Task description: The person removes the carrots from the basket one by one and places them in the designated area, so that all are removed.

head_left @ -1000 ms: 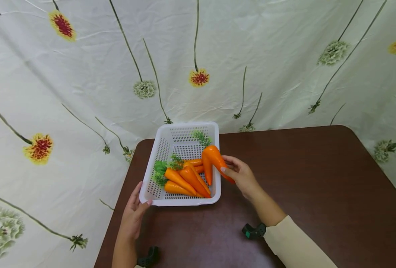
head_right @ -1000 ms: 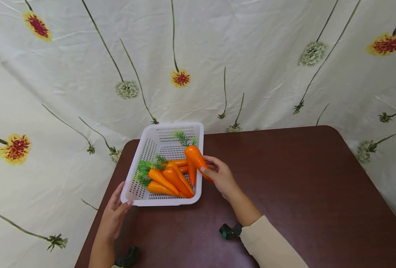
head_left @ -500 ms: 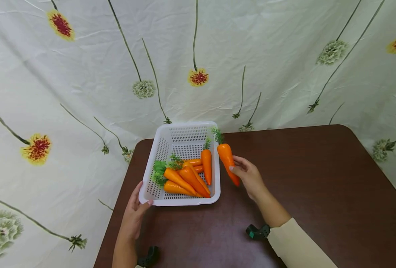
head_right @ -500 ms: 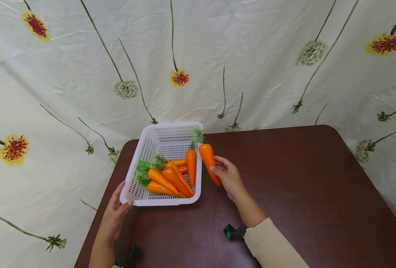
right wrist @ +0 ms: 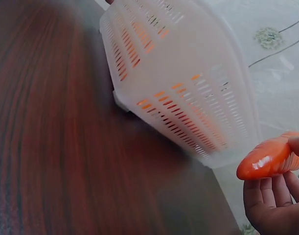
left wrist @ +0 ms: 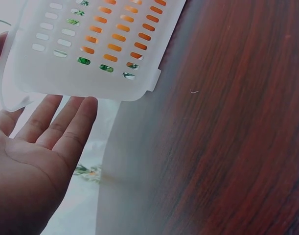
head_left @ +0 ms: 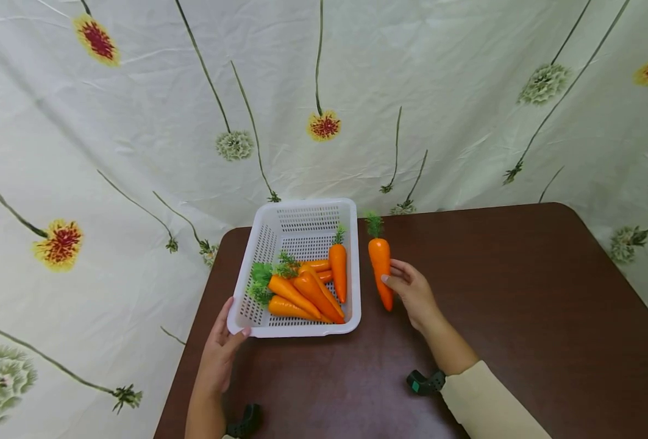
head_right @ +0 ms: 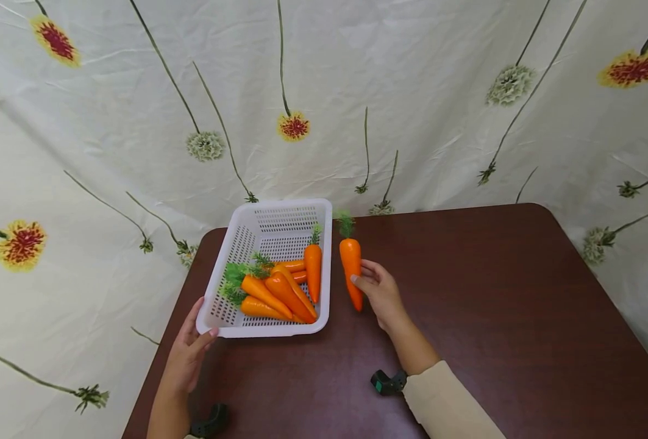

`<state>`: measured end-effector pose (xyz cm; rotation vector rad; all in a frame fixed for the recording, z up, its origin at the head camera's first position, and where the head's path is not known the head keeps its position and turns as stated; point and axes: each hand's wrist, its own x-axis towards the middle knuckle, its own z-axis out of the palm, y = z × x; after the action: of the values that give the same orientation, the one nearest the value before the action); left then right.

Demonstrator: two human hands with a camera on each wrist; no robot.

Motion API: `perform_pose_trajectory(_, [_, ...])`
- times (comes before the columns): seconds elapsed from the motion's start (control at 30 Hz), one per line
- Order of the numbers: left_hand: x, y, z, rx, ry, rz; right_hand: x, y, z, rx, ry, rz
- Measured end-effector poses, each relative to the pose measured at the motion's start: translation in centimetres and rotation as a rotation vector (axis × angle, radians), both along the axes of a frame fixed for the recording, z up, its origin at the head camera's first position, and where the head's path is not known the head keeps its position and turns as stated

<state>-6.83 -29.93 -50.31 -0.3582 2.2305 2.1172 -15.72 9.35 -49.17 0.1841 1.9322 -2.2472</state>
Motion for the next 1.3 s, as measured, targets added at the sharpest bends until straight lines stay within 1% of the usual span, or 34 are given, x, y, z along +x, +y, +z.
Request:
perform_pose_trajectory(0.13, [0.0, 0.0, -0.1, -0.012, -0.005, -0.001, 0.0, 0.2, -0.4, 0.015, -0.011, -0.007])
perform_pose_trajectory(0.5, [0.1, 0.1, -0.1, 0.009, -0.004, 0.012, -0.1, 0.5, -2.0, 0.071, -0.063, -0.042])
perform_pose_trajectory(0.63, [0.1, 0.1, 0.0, 0.004, -0.015, 0.015, 0.0, 0.7, -2.6, 0.082, -0.044, -0.05])
perform_pose_trajectory(0.8, [0.1, 0.2, 0.0, 0.0, -0.015, 0.013, 0.2, 0.7, -3.1, 0.055, -0.004, -0.062])
perform_pose_trajectory(0.9, [0.1, 0.2, 0.0, 0.002, -0.012, 0.012, 0.1, 0.7, -3.3, 0.057, -0.025, -0.064])
perform_pose_trajectory(1.03, [0.2, 0.3, 0.2, 0.0, -0.009, 0.013, 0.0, 0.8, -3.4, 0.126, -0.074, -0.056])
perform_pose_trajectory(1.1, [0.2, 0.3, 0.2, 0.0, -0.01, 0.015, 0.0, 0.9, -3.4, 0.175, -0.085, -0.05])
perform_pose_trajectory(1.3, [0.2, 0.4, 0.3, 0.009, -0.01, 0.02, 0.1, 0.8, -3.2, 0.292, -0.092, -0.029])
